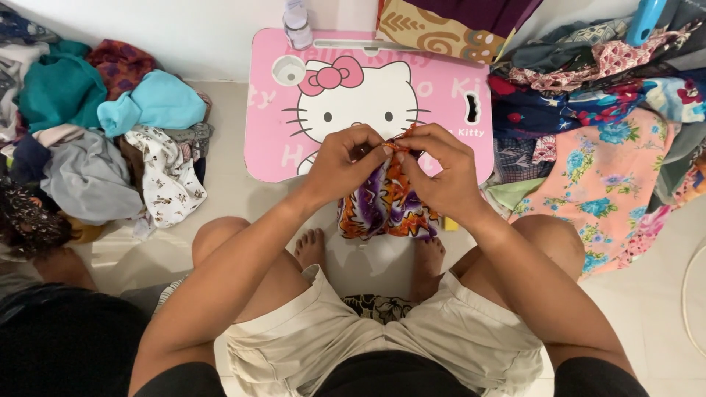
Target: The person sits on the floor and folds a patterned cloth by hand. They smooth and align the edges, then fold the cloth in half and place it on a pink Hello Kitty tray.
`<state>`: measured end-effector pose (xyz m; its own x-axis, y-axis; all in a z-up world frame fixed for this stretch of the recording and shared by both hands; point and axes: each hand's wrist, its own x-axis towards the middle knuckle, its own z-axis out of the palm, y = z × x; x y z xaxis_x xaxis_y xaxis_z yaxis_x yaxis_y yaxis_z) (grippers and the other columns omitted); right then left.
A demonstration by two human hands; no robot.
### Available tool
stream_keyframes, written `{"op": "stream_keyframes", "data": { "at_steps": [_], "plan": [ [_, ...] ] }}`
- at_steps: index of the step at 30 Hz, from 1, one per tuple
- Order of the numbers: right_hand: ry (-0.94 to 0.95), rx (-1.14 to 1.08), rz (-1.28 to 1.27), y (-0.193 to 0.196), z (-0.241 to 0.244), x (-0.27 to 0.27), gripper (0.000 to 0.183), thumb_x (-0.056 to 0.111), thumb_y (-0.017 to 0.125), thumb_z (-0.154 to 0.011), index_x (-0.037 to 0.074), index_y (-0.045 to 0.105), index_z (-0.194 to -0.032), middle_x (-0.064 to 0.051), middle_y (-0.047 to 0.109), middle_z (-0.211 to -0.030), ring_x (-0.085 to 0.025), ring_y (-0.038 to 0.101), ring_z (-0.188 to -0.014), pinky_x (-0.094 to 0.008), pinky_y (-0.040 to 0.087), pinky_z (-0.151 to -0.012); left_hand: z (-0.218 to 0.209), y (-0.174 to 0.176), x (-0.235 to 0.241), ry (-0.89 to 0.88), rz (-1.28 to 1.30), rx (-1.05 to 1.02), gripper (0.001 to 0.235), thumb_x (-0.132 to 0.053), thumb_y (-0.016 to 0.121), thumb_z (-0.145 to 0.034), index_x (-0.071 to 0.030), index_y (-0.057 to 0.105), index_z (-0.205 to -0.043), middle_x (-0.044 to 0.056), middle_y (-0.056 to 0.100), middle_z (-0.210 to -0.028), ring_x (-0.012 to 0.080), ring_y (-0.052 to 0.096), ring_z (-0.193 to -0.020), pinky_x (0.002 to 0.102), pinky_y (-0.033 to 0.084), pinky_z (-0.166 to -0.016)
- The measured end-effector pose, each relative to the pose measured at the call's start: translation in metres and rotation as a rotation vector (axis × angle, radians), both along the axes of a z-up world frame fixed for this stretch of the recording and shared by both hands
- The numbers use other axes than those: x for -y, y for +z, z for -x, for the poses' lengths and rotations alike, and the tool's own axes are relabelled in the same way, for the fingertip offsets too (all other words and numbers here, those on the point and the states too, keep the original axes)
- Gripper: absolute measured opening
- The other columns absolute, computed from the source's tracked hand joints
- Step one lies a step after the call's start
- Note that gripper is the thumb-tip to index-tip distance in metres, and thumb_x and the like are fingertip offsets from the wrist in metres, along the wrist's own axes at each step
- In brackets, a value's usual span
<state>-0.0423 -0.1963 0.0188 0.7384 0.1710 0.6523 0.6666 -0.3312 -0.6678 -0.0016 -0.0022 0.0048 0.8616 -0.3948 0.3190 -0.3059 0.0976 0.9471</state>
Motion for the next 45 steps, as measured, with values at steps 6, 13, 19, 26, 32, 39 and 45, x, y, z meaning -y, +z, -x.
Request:
{"op": "stream_keyframes", "data": {
  "at_steps": [6,13,19,26,32,39,45],
  "plan": [
    [0.018,-0.028,-0.033,-0.005,-0.001,0.002,0.017,-0.012,0.072,-0.09,-0.004,0.076,-0.105,-0.016,0.068,-0.091,-0.026,0.07,-0.085,-0.039,0.057,-0.075,0.0,-0.002,-0.001,-0.036,0.007,0.068,0.01,-0.006,0.069,-0.095,-0.001,0.073,-0.087,0.01,0.067,-0.08,0.0103,0.058,-0.069,0.025,0.051,-0.062],
    [0.018,-0.077,-0.091,-0.008,-0.003,0.01,0.018,-0.014,0.073,-0.087,-0.002,0.077,-0.101,-0.015,0.07,-0.089,-0.022,0.069,-0.082,-0.036,0.055,-0.075,0.005,0.008,-0.003,-0.081,0.0,0.122,0.008,-0.005,0.071,-0.094,-0.001,0.074,-0.088,0.012,0.067,-0.084,0.0143,0.06,-0.073,0.03,0.052,-0.066],
    [0.086,-0.03,-0.1,0.006,-0.002,0.016,0.019,-0.017,0.071,-0.084,-0.005,0.077,-0.097,-0.017,0.07,-0.088,-0.023,0.069,-0.081,-0.037,0.056,-0.076,0.007,0.012,-0.004,-0.148,-0.007,0.213,0.018,-0.013,0.07,-0.099,-0.003,0.073,-0.085,0.014,0.067,-0.089,0.0185,0.063,-0.076,0.033,0.052,-0.068],
    [0.182,0.053,-0.002,0.034,0.002,0.019,0.015,-0.016,0.075,-0.082,-0.005,0.077,-0.093,-0.019,0.071,-0.088,-0.028,0.071,-0.08,-0.037,0.056,-0.076,0.013,0.014,-0.003,-0.148,0.06,0.101,0.01,-0.01,0.071,-0.098,-0.003,0.069,-0.091,0.01,0.069,-0.084,0.0143,0.064,-0.075,0.03,0.053,-0.069],
    [0.217,0.082,0.012,0.058,0.012,0.011,0.013,-0.016,0.076,-0.081,-0.007,0.076,-0.091,-0.022,0.071,-0.087,-0.031,0.072,-0.077,-0.039,0.057,-0.074,0.014,0.017,-0.011,-0.206,0.028,0.053,0.022,-0.003,0.07,-0.091,-0.01,0.065,-0.111,0.006,0.072,-0.087,0.0141,0.067,-0.073,0.026,0.053,-0.065],
    [0.045,0.139,0.021,0.083,0.031,0.035,0.009,-0.003,0.073,-0.096,-0.011,0.07,-0.099,-0.026,0.07,-0.101,-0.032,0.07,-0.092,-0.037,0.057,-0.079,0.01,0.023,-0.03,-0.231,-0.43,-0.033,0.027,-0.011,0.05,-0.094,-0.014,0.069,-0.113,0.003,0.074,-0.107,0.0146,0.067,-0.084,0.029,0.055,-0.069],
    [-0.087,0.253,-0.165,0.074,0.027,0.115,0.011,0.005,0.068,-0.107,-0.001,0.06,-0.109,-0.019,0.055,-0.114,-0.031,0.06,-0.107,-0.037,0.054,-0.096,-0.023,-0.032,-0.056,-0.073,-0.709,0.129,0.036,0.005,0.057,-0.076,-0.005,0.07,-0.109,0.011,0.075,-0.105,0.0288,0.067,-0.095,0.04,0.051,-0.076]
  ]
}}
